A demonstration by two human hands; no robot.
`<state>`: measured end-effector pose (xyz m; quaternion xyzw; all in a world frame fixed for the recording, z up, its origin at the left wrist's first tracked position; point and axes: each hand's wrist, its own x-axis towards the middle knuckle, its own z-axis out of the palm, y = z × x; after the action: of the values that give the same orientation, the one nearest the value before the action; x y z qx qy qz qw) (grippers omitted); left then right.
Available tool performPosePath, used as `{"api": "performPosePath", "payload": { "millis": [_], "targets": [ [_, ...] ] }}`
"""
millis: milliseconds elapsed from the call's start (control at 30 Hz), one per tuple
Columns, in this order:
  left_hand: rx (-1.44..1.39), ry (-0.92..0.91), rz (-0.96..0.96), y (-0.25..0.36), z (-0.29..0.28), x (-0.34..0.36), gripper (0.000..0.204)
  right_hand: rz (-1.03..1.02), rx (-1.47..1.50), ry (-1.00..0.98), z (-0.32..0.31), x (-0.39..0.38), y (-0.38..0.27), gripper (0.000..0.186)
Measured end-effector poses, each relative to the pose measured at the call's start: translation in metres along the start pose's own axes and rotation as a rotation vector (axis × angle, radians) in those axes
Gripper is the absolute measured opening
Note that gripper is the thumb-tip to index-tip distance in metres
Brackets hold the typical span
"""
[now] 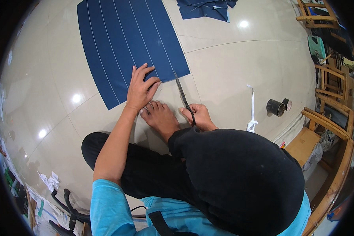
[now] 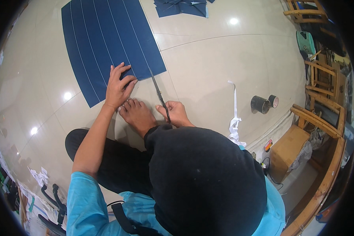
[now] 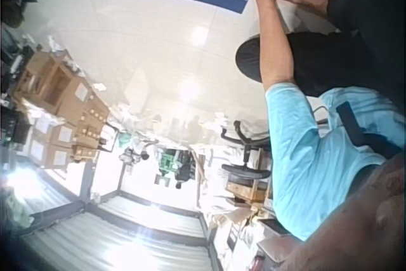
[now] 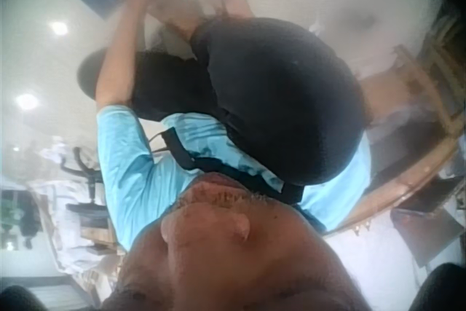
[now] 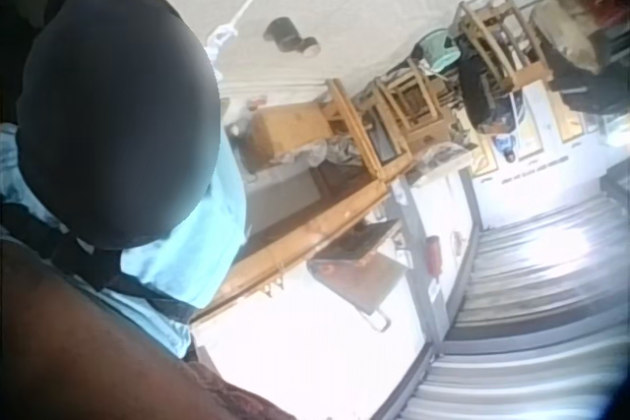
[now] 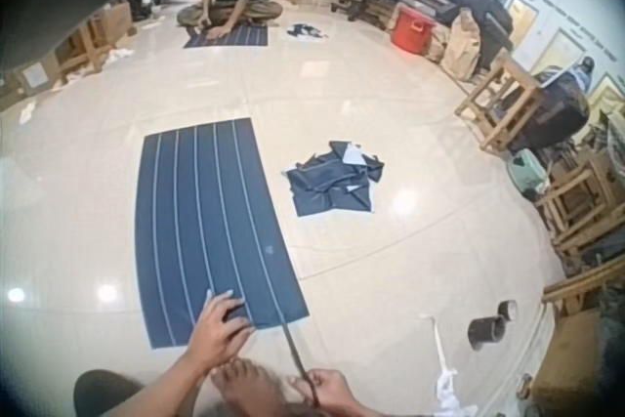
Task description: The person sits on the floor and uses scissors to cut a large piece of blue fabric with white stripes into long strips. The person holds the fabric with one hand and cuts along the lines with the other, placing the cut strips aside.
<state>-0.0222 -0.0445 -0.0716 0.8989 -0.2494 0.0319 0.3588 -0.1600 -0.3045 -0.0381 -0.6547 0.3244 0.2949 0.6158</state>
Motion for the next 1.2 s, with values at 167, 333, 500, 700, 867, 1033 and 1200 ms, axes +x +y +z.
{"api": "performPosePath", "payload": {
  "millis": [167, 333, 500, 700, 867, 1033, 1200],
  "targets": [
    [0.003, 0.005, 0.002, -0.001, 0.001, 0.000, 0.013, -0.015, -0.004, 0.005, -0.001, 0.001, 0.003, 0.042],
    [-0.001, 0.008, 0.004, -0.001, 0.001, 0.001, 0.012, -0.036, -0.002, 0.020, -0.003, 0.004, 0.009, 0.039],
    [0.004, 0.002, 0.000, 0.001, 0.000, 0.000, 0.012, -0.020, -0.002, 0.024, -0.003, 0.001, 0.006, 0.036],
    [0.003, 0.010, -0.006, 0.000, 0.000, -0.001, 0.011, -0.017, -0.012, 0.028, -0.004, 0.002, 0.006, 0.035],
    [0.001, -0.002, -0.013, -0.001, 0.000, -0.002, 0.015, 0.009, -0.010, 0.012, -0.003, 0.002, 0.003, 0.036],
    [-0.010, 0.006, -0.021, 0.001, -0.002, 0.000, 0.012, 0.012, 0.050, -0.037, -0.007, 0.005, -0.002, 0.039],
    [-0.011, 0.008, -0.018, 0.002, -0.003, 0.000, 0.012, 0.027, 0.084, -0.067, -0.003, 0.006, -0.023, 0.039]
  ]
}}
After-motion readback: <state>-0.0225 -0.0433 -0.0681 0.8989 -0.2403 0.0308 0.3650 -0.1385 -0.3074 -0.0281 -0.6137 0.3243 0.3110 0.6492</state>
